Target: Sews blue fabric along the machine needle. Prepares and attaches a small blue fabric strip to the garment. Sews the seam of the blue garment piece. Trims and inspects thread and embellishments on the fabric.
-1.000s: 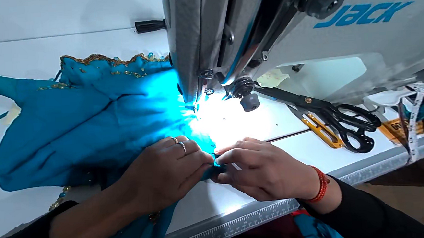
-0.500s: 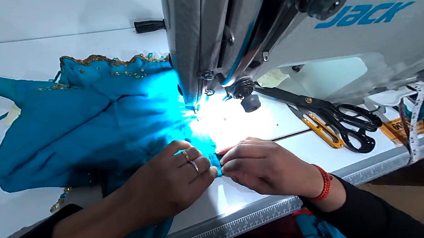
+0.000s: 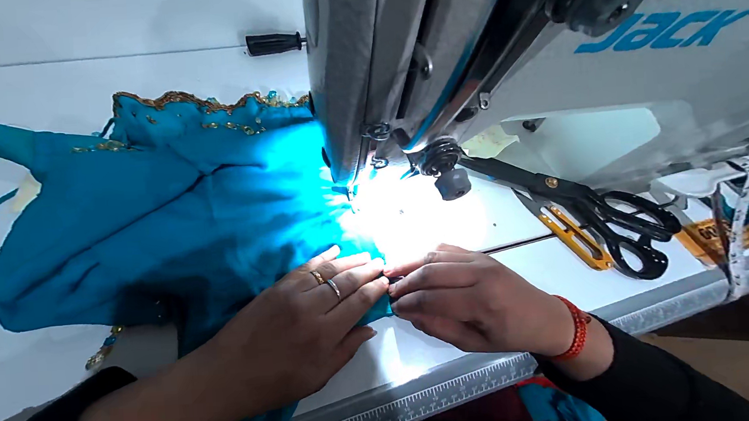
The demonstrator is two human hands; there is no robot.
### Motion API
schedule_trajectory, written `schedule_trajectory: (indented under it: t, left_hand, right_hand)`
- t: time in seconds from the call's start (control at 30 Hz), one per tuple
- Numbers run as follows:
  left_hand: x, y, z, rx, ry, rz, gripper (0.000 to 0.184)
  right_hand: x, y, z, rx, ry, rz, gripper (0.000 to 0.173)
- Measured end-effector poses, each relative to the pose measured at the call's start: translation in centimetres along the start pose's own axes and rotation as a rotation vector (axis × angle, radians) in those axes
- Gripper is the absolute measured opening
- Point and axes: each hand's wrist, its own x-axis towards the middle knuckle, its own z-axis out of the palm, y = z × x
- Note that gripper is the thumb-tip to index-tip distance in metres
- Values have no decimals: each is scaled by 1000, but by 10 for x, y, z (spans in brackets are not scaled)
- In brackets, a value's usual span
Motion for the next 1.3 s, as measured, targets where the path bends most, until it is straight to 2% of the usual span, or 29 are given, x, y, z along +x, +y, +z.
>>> schedule_trajectory:
  t: [0.4, 0.57, 1.3]
  left_hand:
    - [1, -16, -4, -58, -48, 39, 43]
    - [8, -31, -5, -63, -60, 40, 44]
    - [11, -45, -4, -32, -76, -18, 44]
  right_hand:
    - [6, -6, 3, -159, -50, -39, 24]
    - [17, 5, -4, -201, -110, -53, 26]
    - [23, 19, -4, -169, -106, -100, 26]
